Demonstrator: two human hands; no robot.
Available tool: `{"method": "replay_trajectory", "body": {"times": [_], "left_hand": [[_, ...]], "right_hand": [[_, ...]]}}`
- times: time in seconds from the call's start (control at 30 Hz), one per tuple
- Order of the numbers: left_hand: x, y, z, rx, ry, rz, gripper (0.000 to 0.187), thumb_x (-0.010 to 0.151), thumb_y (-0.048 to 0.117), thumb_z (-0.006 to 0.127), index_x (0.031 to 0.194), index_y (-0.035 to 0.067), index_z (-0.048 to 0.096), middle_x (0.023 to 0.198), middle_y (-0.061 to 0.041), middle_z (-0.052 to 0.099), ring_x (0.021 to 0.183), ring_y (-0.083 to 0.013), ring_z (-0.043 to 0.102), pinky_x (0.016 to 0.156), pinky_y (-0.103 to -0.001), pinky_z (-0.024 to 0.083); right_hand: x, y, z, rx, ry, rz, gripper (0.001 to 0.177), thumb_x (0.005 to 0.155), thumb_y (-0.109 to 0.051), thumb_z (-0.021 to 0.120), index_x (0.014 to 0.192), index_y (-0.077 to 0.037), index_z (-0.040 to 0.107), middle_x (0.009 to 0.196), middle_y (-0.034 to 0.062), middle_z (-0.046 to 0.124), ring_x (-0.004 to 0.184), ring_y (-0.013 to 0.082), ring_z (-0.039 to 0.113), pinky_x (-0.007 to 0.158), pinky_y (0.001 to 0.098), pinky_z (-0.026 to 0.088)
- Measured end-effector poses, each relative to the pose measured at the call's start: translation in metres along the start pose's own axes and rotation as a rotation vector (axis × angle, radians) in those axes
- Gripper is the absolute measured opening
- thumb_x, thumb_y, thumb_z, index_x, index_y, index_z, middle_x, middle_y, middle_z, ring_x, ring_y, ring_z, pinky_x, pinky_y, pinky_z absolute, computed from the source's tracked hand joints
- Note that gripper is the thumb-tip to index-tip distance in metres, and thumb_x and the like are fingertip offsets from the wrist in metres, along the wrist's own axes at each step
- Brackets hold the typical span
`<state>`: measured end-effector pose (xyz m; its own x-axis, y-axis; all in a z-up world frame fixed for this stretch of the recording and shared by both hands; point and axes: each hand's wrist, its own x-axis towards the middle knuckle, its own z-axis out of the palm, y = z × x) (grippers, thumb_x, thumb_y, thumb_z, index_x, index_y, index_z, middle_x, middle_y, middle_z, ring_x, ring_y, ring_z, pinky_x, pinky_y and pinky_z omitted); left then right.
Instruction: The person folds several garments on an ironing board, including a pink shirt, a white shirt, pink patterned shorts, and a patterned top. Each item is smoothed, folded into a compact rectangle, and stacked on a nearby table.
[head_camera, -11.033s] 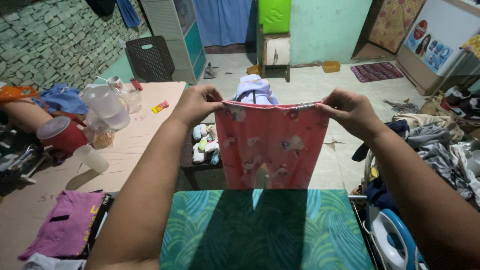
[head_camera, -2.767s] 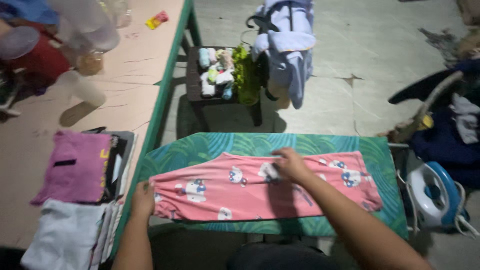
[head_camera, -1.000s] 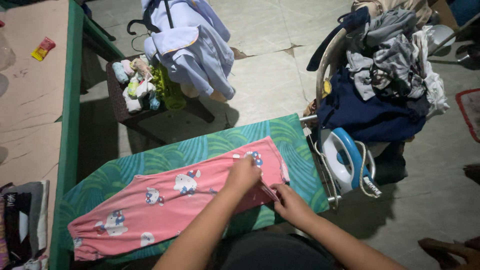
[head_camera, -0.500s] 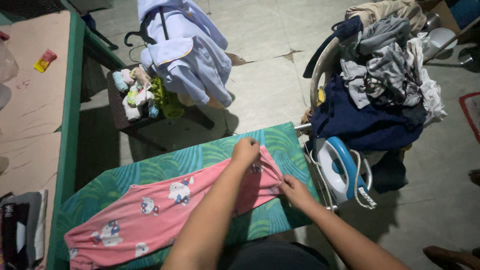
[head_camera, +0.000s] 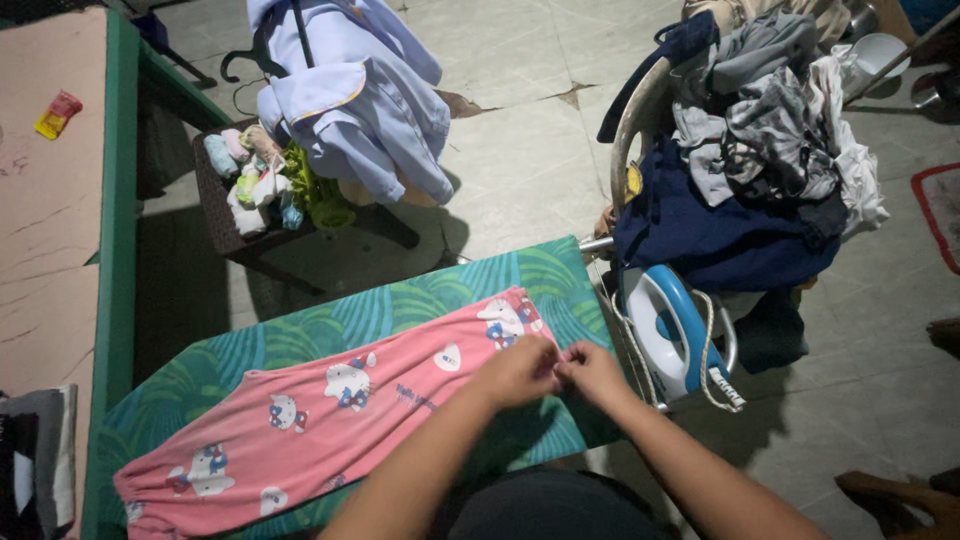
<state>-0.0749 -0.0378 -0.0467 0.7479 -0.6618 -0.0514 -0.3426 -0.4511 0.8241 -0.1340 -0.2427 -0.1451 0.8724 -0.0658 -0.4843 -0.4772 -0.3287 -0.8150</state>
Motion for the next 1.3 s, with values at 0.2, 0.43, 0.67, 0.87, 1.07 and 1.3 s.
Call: {"method": "replay_trajectory", "body": {"times": [0.2, 0.43, 0.67, 0.87, 1.07, 1.3], "left_hand": [[-0.012, -0.026, 0.024, -0.069, 0.187, -0.257, 0.027, 0.092, 0.020, 0.072, 0.108, 0.002, 0.062, 0.094, -0.021, 0.068, 0.087, -0.0399, 0.068, 0.073, -0.046, 0.054], [-0.012, -0.072, 0.029, -0.758, 0.127, -0.604, 0.027, 0.097, 0.027, 0.067, 0.109, 0.003, 0.064, 0.082, -0.007, 0.068, 0.068, -0.0130, 0.063, 0.056, -0.029, 0.049], [-0.011, -0.081, 0.039, -0.785, 0.134, -0.546, 0.025, 0.099, 0.025, 0.065, 0.110, 0.002, 0.065, 0.083, -0.005, 0.068, 0.068, -0.0123, 0.061, 0.057, -0.028, 0.049], [-0.013, -0.078, 0.042, -0.832, 0.181, -0.473, 0.021, 0.098, 0.018, 0.065, 0.110, 0.000, 0.065, 0.087, -0.005, 0.070, 0.074, -0.0114, 0.064, 0.065, -0.027, 0.053], [-0.012, -0.058, 0.032, -0.780, 0.167, -0.516, 0.026, 0.096, 0.019, 0.067, 0.110, -0.002, 0.064, 0.082, -0.009, 0.069, 0.069, -0.0148, 0.066, 0.062, -0.031, 0.053], [-0.009, -0.030, 0.030, -0.387, 0.122, -0.358, 0.036, 0.089, 0.019, 0.069, 0.120, 0.000, 0.069, 0.099, -0.015, 0.074, 0.086, -0.0219, 0.073, 0.077, -0.036, 0.057]], "right_hand": [[0.009, -0.017, -0.010, 0.514, -0.088, 0.133, 0.020, 0.091, -0.016, 0.067, 0.106, -0.004, 0.072, 0.085, 0.0060, 0.074, 0.071, 0.0146, 0.069, 0.064, 0.0306, 0.057], [-0.024, -0.047, -0.001, 0.031, -0.103, -0.165, 0.039, 0.077, -0.010, 0.079, 0.114, -0.008, 0.069, 0.087, 0.0032, 0.068, 0.079, 0.0122, 0.066, 0.071, 0.0282, 0.057], [-0.044, -0.089, 0.009, -0.379, 0.050, -0.338, 0.047, 0.076, -0.027, 0.084, 0.112, -0.006, 0.063, 0.102, 0.0159, 0.066, 0.094, 0.0334, 0.065, 0.081, 0.0433, 0.053], [-0.045, -0.083, -0.006, -0.418, 0.081, -0.361, 0.025, 0.086, -0.024, 0.071, 0.102, -0.005, 0.072, 0.101, 0.0159, 0.065, 0.096, 0.0362, 0.065, 0.085, 0.0429, 0.054], [-0.032, -0.046, -0.008, -0.295, 0.127, -0.464, 0.021, 0.082, -0.017, 0.071, 0.096, -0.002, 0.074, 0.094, 0.0149, 0.066, 0.094, 0.0316, 0.066, 0.085, 0.0400, 0.053], [-0.008, 0.001, -0.011, 0.194, 0.035, 0.042, 0.019, 0.091, -0.013, 0.062, 0.103, -0.003, 0.072, 0.092, 0.0147, 0.069, 0.079, 0.0238, 0.067, 0.068, 0.0386, 0.057]]}}
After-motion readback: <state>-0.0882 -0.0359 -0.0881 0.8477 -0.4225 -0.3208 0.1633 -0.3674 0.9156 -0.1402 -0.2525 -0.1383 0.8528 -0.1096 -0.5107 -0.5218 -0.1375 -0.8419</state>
